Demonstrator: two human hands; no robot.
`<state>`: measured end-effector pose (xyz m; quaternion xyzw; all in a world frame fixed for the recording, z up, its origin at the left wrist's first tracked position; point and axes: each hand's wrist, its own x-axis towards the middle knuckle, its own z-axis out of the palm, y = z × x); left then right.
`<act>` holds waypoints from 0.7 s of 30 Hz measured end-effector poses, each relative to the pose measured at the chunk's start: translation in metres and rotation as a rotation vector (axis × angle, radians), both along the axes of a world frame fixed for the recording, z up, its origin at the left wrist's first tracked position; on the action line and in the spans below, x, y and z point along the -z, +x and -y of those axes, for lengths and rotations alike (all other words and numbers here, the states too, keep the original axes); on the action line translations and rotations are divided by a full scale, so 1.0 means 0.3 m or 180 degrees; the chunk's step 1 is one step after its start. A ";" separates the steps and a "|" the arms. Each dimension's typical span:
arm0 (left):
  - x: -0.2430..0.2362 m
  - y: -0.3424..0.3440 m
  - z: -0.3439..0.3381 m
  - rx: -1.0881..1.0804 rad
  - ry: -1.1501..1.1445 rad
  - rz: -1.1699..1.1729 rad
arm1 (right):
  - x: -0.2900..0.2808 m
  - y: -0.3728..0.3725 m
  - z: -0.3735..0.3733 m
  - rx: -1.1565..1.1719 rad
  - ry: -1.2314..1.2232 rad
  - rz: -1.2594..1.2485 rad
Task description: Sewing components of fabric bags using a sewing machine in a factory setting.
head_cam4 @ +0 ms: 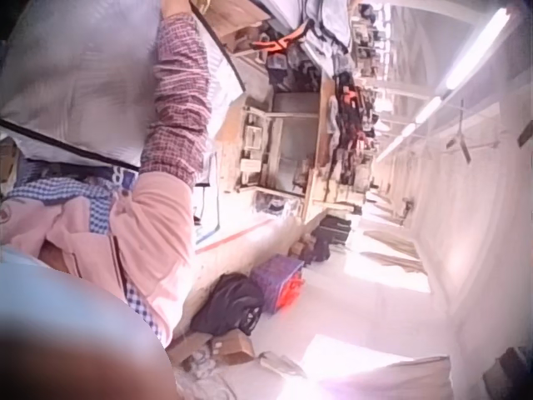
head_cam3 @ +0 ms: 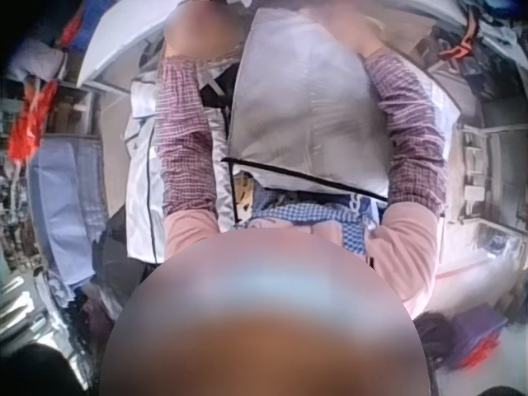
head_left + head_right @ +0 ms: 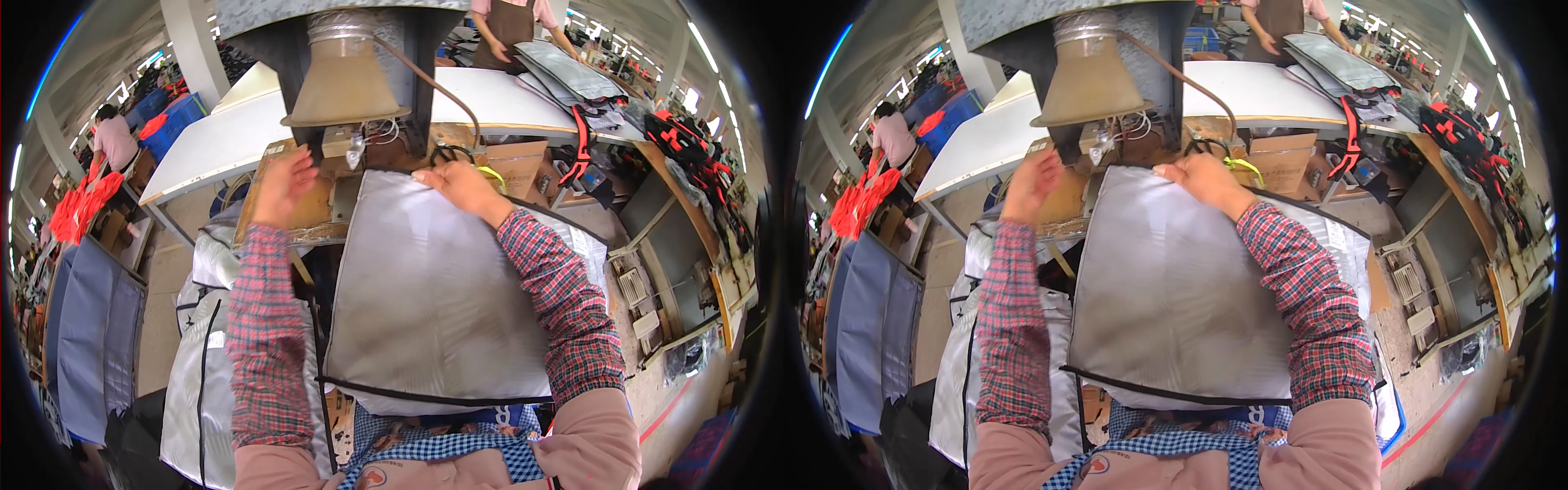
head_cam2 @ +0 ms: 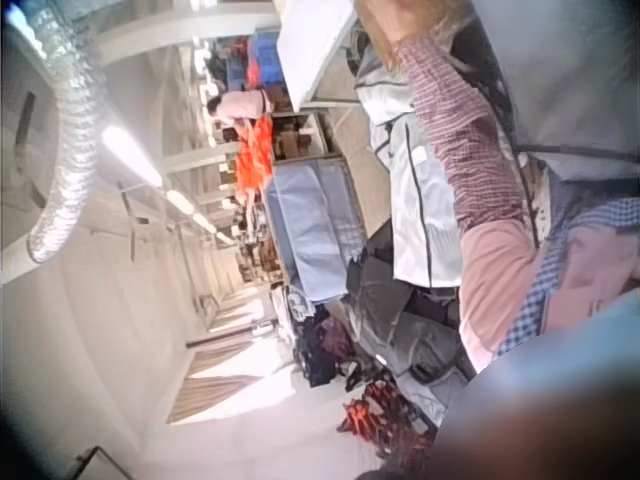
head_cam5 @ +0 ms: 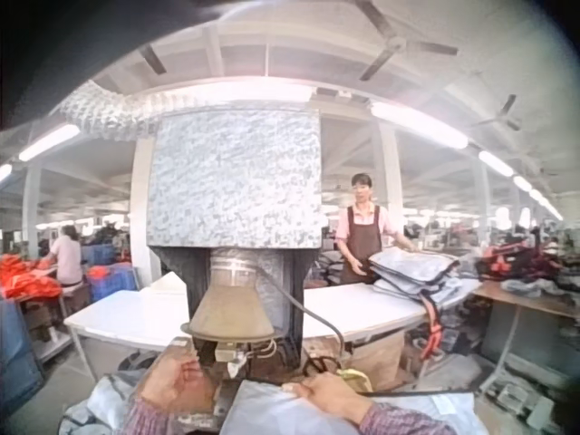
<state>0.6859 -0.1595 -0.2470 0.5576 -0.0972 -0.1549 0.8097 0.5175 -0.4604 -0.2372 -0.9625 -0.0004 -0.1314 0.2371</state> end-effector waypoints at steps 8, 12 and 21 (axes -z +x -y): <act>0.099 -0.604 -0.236 0.0630 0.5071 0.3944 | 0.172 -0.303 -0.025 -0.0454 0.0903 0.0112; 0.122 -0.912 -0.168 0.1199 0.3851 0.5972 | 0.215 -0.424 -0.052 -0.0401 0.0914 0.0071; 0.045 -1.049 0.026 0.2399 0.2110 0.6126 | 0.141 -0.818 -0.072 -0.0145 -0.0087 0.1230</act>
